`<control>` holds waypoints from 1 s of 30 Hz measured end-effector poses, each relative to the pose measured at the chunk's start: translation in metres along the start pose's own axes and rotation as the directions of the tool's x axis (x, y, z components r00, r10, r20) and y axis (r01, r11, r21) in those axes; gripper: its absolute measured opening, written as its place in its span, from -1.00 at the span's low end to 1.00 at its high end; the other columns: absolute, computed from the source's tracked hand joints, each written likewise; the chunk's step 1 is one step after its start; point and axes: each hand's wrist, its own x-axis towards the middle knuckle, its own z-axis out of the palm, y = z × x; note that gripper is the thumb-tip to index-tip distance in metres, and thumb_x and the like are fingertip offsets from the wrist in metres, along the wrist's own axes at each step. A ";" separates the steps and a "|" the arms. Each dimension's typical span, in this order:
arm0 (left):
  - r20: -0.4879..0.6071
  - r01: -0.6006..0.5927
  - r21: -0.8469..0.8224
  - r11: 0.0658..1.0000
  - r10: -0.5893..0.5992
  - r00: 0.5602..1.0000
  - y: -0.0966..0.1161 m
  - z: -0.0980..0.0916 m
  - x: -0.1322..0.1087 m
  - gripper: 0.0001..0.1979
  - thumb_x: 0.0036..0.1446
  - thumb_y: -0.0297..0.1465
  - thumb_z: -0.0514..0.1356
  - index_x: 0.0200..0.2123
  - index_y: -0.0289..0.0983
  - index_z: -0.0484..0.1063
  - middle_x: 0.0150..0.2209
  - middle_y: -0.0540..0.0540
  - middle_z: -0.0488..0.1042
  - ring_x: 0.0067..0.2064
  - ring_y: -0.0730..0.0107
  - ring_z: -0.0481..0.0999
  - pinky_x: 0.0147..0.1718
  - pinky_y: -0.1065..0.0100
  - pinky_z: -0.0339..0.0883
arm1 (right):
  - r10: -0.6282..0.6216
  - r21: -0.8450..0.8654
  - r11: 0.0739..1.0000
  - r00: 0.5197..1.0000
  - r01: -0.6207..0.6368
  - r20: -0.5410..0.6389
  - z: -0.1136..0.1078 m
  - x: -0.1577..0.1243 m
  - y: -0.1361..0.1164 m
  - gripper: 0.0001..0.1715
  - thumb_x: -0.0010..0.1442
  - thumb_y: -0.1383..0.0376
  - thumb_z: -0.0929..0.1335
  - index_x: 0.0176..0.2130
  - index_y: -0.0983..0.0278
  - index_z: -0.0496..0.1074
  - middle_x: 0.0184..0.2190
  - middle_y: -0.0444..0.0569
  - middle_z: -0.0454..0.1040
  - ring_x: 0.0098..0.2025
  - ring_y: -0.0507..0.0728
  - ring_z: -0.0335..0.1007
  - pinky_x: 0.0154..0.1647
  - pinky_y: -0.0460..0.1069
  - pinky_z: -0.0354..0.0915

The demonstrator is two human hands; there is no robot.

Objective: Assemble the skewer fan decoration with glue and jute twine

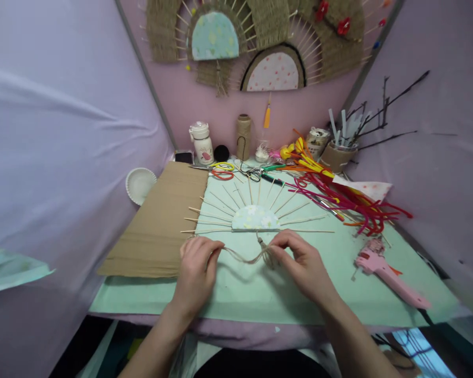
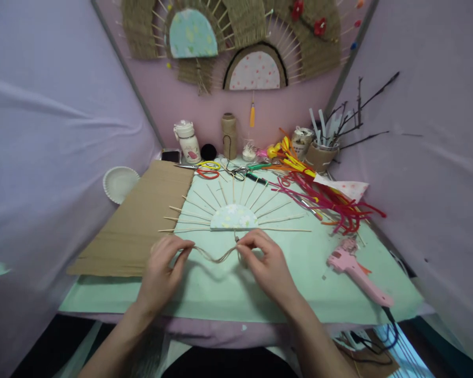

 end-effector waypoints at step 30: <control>-0.079 -0.337 0.221 0.915 0.361 0.929 0.017 0.017 0.220 -0.77 0.22 -0.54 0.09 -0.23 -0.16 0.51 -0.19 -0.05 0.55 0.14 0.17 0.38 0.27 -0.15 -0.30 | -0.054 0.135 0.981 0.870 0.137 -0.491 -0.019 0.150 0.000 -0.84 0.10 0.21 0.40 -0.38 0.27 0.47 -0.45 -0.11 0.49 -0.38 0.06 0.37 -0.26 -0.01 0.31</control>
